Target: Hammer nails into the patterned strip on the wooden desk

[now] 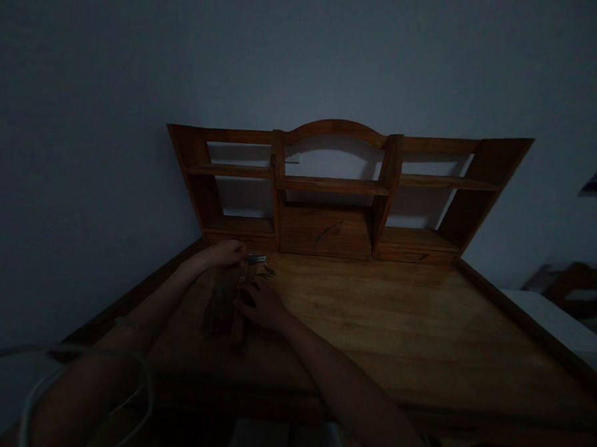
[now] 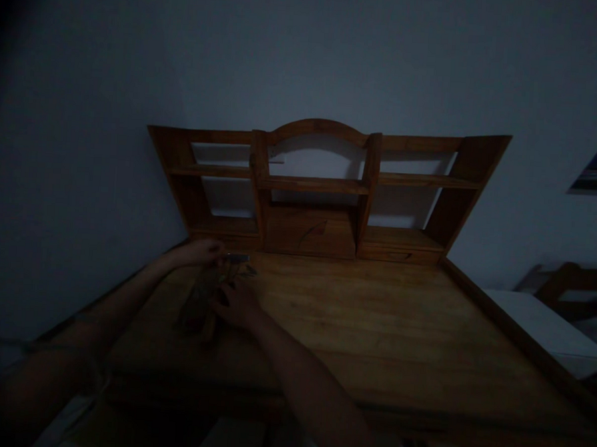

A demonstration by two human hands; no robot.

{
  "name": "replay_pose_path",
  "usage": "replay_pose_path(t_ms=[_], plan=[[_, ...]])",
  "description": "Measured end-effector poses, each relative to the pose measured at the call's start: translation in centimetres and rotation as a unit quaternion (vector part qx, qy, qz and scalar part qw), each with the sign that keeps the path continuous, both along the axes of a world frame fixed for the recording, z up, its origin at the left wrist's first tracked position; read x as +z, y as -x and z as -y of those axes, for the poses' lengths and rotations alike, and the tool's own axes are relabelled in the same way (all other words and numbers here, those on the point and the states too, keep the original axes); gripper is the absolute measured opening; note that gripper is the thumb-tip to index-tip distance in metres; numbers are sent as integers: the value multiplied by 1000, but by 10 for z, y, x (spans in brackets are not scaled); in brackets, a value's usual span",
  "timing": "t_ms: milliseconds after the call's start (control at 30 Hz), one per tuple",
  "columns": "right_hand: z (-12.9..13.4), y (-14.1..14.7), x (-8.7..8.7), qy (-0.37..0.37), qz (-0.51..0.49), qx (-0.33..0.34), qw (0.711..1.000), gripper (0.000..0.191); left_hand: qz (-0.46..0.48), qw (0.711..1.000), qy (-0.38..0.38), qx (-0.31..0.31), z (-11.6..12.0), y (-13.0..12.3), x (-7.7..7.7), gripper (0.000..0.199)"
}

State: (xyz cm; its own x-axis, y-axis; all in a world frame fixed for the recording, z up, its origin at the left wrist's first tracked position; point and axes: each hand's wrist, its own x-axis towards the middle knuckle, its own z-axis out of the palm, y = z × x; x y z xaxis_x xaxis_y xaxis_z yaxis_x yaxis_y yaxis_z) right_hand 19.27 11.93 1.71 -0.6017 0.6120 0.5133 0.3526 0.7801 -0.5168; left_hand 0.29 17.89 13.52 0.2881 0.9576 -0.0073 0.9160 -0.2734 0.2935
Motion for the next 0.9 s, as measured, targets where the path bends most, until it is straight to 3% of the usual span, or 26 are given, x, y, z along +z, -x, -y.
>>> replay_pose_path(t_ms=[200,433,667,800,900], plan=[[-1,1,-2,-13,-2,-2,1000,43,30,1000,-9,-3,-30,-30,-37,20],[-4,3,-4,-28,-3,-5,1000,43,40,999,-18,25,-50,-22,-63,23],[-1,1,0,-31,-11,6,999,39,28,999,-30,9,-51,-11,-66,25],[1,0,1,-22,-9,2,1000,40,10,999,-32,1,-43,2,-57,29],[1,1,0,-16,-7,1,1000,41,-56,998,-28,17,-27,10,-47,35]])
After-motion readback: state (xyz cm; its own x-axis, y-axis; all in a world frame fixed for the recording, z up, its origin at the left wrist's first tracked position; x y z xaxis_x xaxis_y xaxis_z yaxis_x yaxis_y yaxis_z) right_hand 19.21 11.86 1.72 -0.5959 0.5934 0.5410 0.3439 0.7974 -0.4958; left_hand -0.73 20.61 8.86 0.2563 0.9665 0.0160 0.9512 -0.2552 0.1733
